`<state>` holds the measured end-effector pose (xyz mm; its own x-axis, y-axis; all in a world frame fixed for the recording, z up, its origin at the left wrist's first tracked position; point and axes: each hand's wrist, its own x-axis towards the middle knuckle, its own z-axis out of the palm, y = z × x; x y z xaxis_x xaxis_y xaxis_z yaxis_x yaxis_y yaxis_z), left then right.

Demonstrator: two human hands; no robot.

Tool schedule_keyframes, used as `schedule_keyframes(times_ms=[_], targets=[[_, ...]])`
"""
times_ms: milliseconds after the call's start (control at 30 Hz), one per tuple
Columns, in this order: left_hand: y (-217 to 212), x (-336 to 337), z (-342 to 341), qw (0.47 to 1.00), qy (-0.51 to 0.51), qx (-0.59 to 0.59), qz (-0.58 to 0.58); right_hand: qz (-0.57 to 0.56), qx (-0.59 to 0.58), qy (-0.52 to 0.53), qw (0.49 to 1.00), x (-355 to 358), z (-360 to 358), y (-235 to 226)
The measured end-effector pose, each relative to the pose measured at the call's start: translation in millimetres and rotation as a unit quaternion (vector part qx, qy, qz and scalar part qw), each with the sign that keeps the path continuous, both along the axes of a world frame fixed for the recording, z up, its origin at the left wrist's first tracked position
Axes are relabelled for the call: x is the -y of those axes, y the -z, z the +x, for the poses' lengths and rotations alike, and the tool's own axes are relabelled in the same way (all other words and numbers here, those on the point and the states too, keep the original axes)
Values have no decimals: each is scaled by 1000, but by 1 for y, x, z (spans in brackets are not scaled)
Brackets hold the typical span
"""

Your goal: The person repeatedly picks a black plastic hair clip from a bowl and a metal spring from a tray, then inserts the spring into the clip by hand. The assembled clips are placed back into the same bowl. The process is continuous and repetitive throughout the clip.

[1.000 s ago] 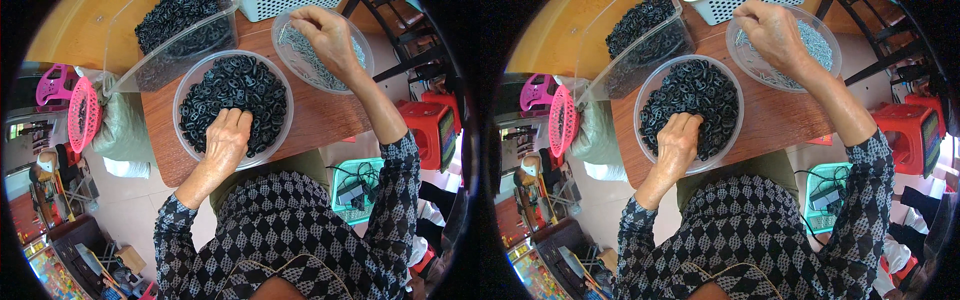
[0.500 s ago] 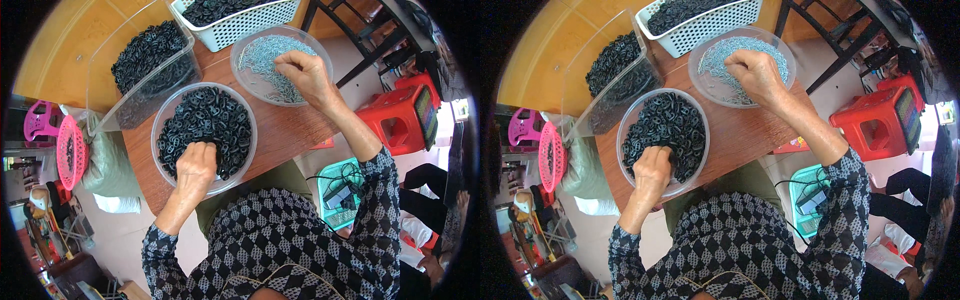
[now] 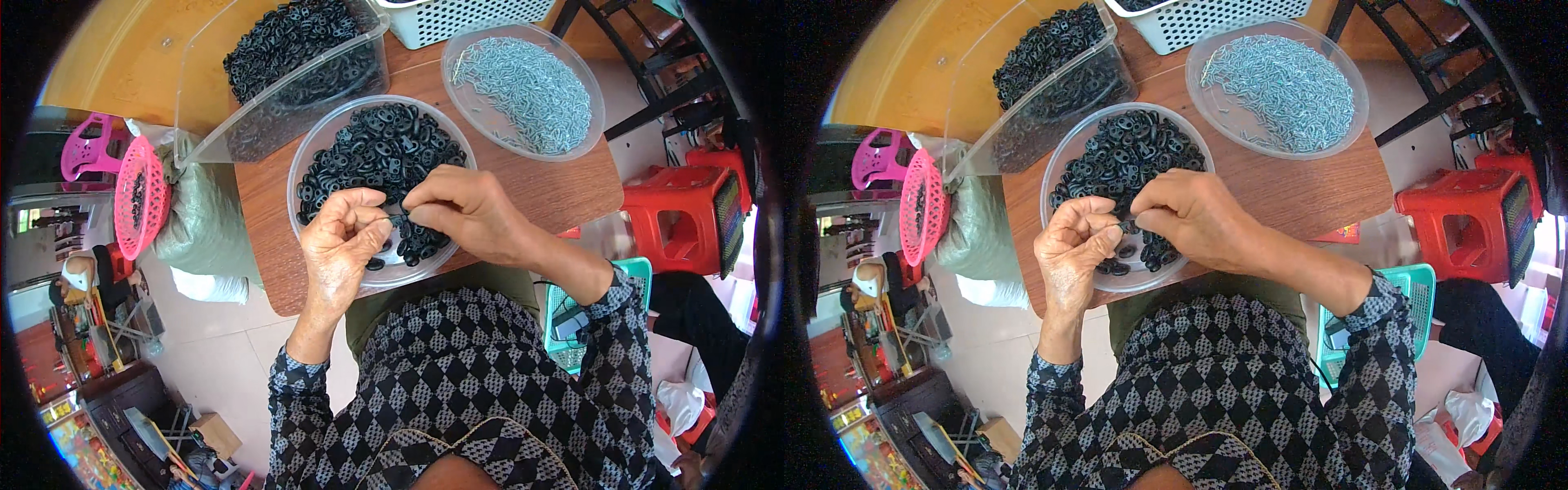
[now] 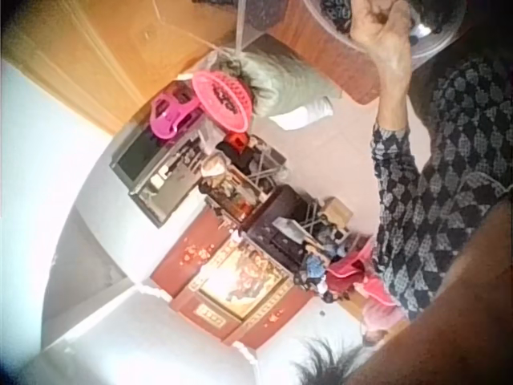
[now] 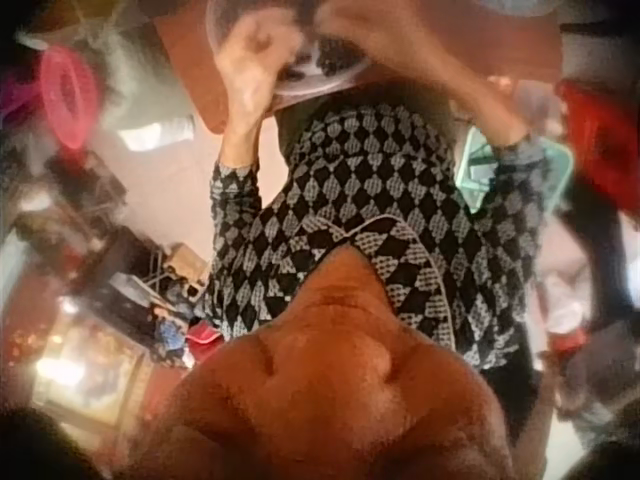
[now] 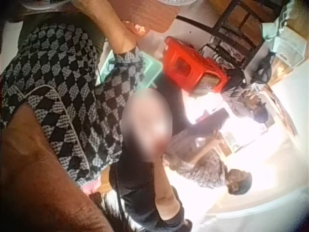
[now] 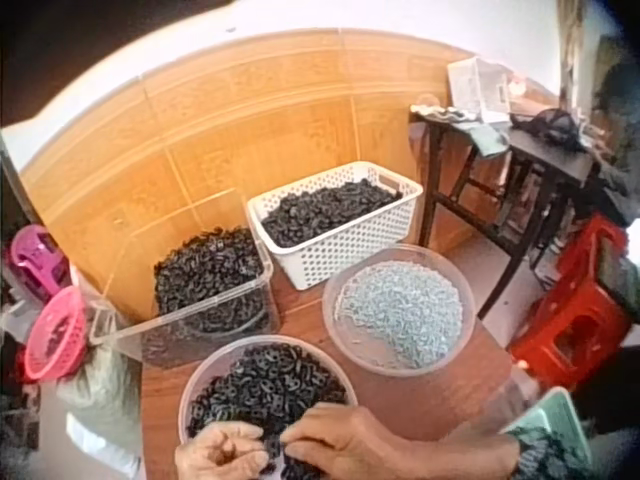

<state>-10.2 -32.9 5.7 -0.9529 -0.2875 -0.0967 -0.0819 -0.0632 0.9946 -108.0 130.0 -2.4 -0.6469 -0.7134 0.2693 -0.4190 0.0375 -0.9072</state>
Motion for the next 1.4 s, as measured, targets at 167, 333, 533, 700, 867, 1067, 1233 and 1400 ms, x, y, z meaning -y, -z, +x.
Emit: schedule_keyframes(times_ms=[167, 333, 533, 700, 867, 1067, 1233, 1400], targets=[[-5, -7, -1, 1000, -3, 14, 2, 18, 167, 3, 986, 4, 7, -2], [-1, -21, 3, 996, -23, 11, -82, -36, 147, 39, 988, 9, 10, 0], [-2, -24, 3, 993, -55, -18, -101, -24, -13, 65, 997, -4, -2, -12], [2, -17, 4, 998, -31, -1, 51, 50, -158, 200, 966, -39, -79, -3], [0, -23, 1, 996, -37, 33, 72, 218, -278, 160, 922, -53, -124, 18], [5, -24, 4, 997, -18, 32, 62, 252, -340, 92, 901, -37, -125, 27], [6, -25, 6, 997, -18, 27, 73, 262, -384, 75, 882, -33, -124, 30], [8, -25, 7, 996, -19, 26, 81, 286, -310, 68, 904, -40, -130, 28]])
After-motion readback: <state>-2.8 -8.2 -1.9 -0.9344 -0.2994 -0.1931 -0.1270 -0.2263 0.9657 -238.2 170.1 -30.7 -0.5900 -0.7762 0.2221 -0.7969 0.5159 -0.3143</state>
